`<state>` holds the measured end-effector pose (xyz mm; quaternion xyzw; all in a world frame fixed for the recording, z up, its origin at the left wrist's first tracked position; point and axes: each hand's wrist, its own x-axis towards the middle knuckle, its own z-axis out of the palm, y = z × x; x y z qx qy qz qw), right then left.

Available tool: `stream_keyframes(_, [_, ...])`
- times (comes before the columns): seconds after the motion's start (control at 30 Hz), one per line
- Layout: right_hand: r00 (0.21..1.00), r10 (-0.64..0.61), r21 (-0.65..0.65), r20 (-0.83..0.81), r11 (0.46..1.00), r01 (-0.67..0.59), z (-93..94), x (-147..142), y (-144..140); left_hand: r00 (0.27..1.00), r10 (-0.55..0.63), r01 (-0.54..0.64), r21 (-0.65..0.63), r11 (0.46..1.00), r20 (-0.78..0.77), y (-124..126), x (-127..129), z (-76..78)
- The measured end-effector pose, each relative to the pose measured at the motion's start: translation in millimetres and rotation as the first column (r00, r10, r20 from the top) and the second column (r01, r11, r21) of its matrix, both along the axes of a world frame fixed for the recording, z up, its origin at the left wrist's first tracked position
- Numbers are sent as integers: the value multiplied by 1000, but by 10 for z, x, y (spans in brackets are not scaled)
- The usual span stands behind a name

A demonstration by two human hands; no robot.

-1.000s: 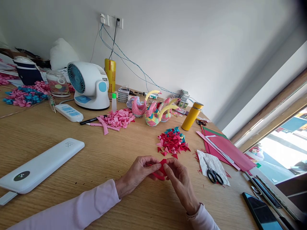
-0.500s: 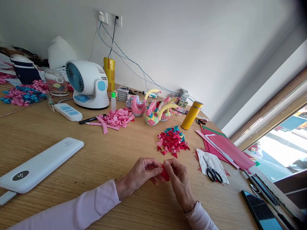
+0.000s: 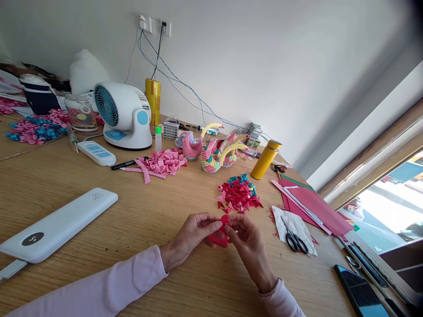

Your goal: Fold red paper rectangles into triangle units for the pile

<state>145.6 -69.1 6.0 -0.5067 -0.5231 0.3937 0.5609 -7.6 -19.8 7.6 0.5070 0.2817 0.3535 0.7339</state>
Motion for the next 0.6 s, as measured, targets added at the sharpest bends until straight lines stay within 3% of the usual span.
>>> stream_keyframes(0.33, [978,-14,25,207,1000,9,31,-17,-30,998,-59,60,39,997,-21,25,-14,-23])
stream_keyframes(0.6, [975,-13,7,220,1000,12,-24,-12,-17,999,-34,37,112,993,-26,49,-7,-59])
